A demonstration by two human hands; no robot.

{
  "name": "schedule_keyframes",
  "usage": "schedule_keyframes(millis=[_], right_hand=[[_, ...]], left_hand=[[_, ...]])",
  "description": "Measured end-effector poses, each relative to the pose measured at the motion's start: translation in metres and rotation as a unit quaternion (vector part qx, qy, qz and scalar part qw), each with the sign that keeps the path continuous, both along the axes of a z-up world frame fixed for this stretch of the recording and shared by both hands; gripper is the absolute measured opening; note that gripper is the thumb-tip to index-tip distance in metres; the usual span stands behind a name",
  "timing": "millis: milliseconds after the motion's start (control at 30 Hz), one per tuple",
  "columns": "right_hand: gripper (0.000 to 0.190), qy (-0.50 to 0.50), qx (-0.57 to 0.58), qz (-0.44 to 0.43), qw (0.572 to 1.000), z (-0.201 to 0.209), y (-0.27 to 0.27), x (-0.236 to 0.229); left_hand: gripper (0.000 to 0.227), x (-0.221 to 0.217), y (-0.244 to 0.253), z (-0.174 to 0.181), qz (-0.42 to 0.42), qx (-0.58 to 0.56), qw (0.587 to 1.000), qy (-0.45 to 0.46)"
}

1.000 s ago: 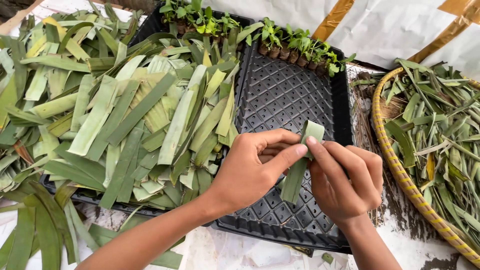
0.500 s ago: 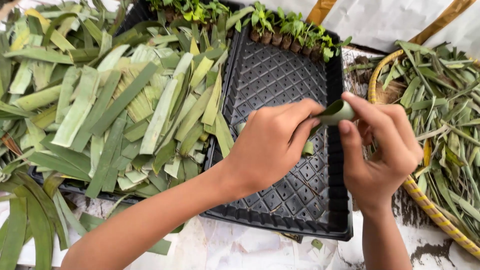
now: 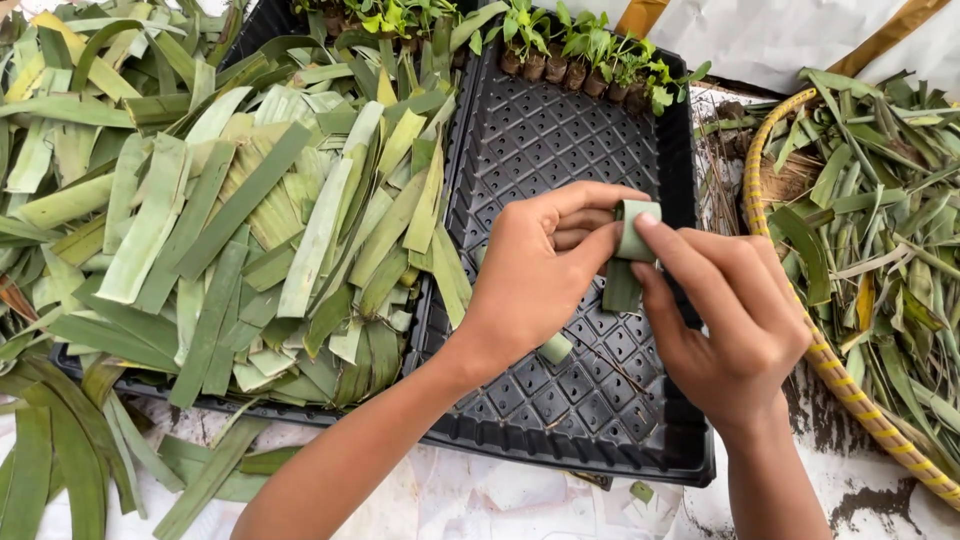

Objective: The person makes small seedling pots by rolling long green leaves into cylinders and securing them with thin sticks.

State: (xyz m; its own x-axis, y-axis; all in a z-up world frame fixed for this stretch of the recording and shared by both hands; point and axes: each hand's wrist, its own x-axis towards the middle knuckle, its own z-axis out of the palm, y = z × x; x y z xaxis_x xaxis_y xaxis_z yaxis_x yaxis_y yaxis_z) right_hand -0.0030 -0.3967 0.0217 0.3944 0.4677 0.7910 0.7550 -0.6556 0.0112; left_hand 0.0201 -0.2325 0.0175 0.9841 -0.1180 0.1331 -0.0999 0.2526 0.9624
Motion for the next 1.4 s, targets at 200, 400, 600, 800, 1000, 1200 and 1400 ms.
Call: schedule_keyframes(millis=[200, 400, 600, 800, 1000, 1200, 1400], right_hand=[[0.046, 0.106, -0.016, 0.015, 0.994, 0.004, 0.008, 0.007], [0.024, 0.177, 0.069, 0.032, 0.981, 0.002, 0.017, 0.014], [0.02, 0.128, 0.111, 0.035, 0.985, -0.009, 0.009, 0.017], [0.004, 0.091, 0.12, 0.034, 0.988, -0.02, 0.008, 0.018], [0.011, 0.163, 0.205, 0.026, 0.965, -0.011, 0.018, 0.009], [0.014, 0.262, 0.277, 0.032, 0.924, -0.01, 0.021, 0.005], [0.01, 0.357, 0.325, 0.055, 0.874, -0.009, 0.016, 0.006]], left_hand=[[0.023, 0.012, 0.02, 0.006, 0.028, 0.024, 0.999, -0.01], [0.024, 0.016, 0.022, 0.0, 0.036, 0.054, 0.997, -0.037], [0.021, 0.009, 0.015, -0.002, 0.052, 0.037, 0.997, -0.049], [0.021, 0.001, 0.013, 0.004, 0.043, 0.043, 0.997, -0.054], [0.018, 0.002, 0.01, 0.002, 0.016, -0.02, 0.999, -0.026], [0.019, 0.0, 0.01, 0.001, 0.054, 0.061, 0.991, -0.106], [0.02, -0.002, 0.015, 0.002, 0.084, 0.155, 0.962, -0.208]])
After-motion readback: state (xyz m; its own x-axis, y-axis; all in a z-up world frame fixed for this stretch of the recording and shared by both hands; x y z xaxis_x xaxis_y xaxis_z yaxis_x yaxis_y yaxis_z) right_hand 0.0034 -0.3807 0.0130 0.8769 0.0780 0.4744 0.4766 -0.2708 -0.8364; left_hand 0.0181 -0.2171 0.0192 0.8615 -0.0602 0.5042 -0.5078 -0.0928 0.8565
